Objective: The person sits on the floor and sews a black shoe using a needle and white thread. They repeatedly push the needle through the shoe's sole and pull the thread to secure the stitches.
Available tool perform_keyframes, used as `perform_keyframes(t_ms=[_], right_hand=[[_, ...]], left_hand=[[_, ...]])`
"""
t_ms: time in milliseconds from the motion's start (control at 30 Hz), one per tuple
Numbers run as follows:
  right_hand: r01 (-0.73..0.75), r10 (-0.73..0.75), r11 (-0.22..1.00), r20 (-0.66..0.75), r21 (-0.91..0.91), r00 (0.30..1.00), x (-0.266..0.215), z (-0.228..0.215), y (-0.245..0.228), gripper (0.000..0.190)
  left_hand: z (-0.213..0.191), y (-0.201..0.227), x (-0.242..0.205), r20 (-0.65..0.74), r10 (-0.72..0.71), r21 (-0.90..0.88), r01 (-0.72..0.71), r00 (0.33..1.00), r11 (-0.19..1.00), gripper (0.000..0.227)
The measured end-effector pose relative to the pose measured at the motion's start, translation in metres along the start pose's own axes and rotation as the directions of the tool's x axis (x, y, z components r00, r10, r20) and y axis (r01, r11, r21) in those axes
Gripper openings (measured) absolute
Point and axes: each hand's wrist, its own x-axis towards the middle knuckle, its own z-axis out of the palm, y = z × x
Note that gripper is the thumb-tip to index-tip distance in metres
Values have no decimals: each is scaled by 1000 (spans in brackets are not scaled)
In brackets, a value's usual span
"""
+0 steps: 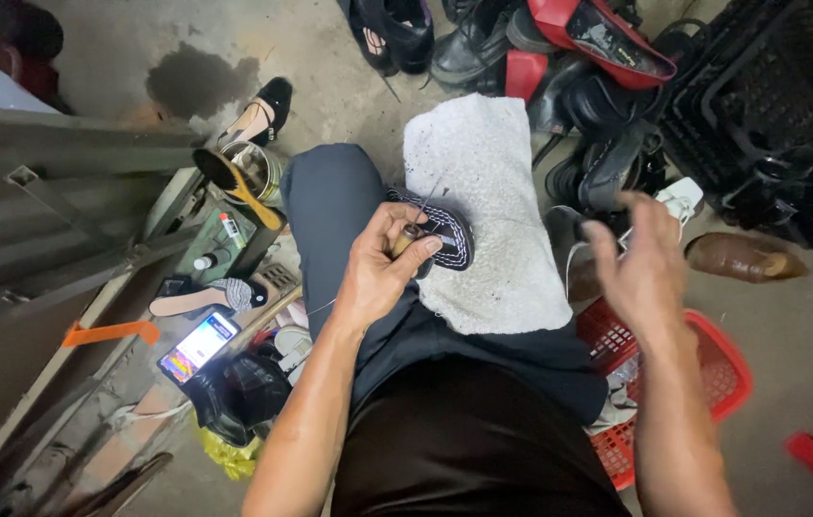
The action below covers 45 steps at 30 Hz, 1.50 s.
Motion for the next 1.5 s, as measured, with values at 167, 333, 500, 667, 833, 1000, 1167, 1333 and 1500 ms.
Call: perform_keyframes(t_ms=[167,333,500,667,833,1000,1167,1333,1500], right_hand=[[339,-322,908,-109,244,940,17,20,-54,39],[485,-470,818,-126,310,873,33,36,-80,9],[421,-389,868,-164,265,906,26,52,-66,24],[269,-202,930,-262,252,944,40,41,3,26],[-154,91,288,133,945,987,28,-11,-22,34],[-136,-444,-446,-86,885,892,24,-34,-45,39],[-54,-224,189,96,981,970,21,-27,-25,35],[-67,59,414,47,908,997,11,-19,-20,42],[-45,-34,798,120,601,992,12,-9,-51,27]], left_hand=[[4,13,1,12,8,30,-8,1000,1000,30],[4,7,1,-10,15,35,-15,1000,999,29],[11,26,5,-8,0,-10,0,1000,1000,29],[8,17,9,4,-4,-7,4,1000,1000,30],[10,39,11,68,-147,51,144,987,988,18],[11,37,9,64,-135,76,130,989,989,20],[11,40,8,71,-119,83,113,990,990,19],[14,45,8,74,-120,106,112,990,988,17],[18,15,11,-4,3,55,-2,1000,998,27]])
